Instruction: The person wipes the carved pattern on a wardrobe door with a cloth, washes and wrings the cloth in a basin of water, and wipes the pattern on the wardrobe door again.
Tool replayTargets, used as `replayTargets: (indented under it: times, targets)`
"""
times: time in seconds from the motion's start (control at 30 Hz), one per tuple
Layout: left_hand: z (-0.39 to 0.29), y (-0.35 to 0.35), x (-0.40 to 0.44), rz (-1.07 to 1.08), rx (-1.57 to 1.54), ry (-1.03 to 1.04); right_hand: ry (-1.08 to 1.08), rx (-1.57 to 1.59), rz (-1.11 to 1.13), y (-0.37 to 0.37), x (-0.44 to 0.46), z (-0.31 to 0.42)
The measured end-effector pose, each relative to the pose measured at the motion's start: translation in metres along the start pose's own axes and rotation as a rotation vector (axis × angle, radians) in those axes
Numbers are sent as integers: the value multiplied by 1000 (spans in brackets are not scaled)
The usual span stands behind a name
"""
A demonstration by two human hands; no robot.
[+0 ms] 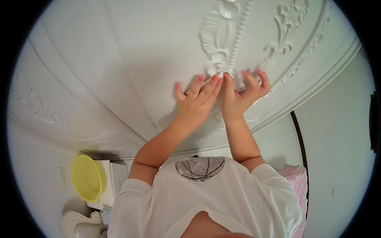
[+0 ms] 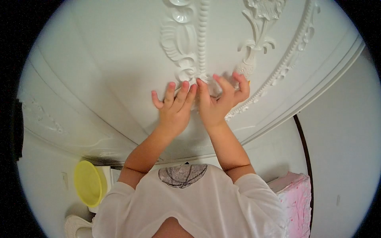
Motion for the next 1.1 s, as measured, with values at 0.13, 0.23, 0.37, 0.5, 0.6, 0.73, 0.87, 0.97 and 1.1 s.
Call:
replayTargets:
  times: [0.13,0.23,0.37,0.5,0.6,0.73,0.87,0.97,1.1]
  targets:
    - [3,-4,-9,123,-8,32,-176,-31,178,-4,-24,6]
    - [1,-3,-7,160,-17,6,-282,-88,374,-14,-37,18]
    - [2,-9,-9,149,-56,-31,-161,101,557,0,-54,33]
    - [1,-8,-21,74,-402,-90,-111,96,620,10,-53,24]
    - [5,-5,-17,24,-584,-152,-296,121,548,16,-39,27]
    - [3,-14,12,53,-314,-148,-302,112,545,30,-14,24]
    - [7,-24,41,16,-219,-128,-309,62,583,36,12,33]
    - [7,-20,42,37,-154,-127,-294,26,556,37,6,31]
    - [4,-12,20,85,-59,-87,-233,-14,575,29,-27,23]
Point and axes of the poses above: each hand's wrist, its own x-axis towards the middle knuckle, its own y-axis out of the palm, z = x × y, the point moved 7 cm from there along x, towards the middle knuckle, and after that the axes turned 15 degrees about -y, right-handed, at the moved point
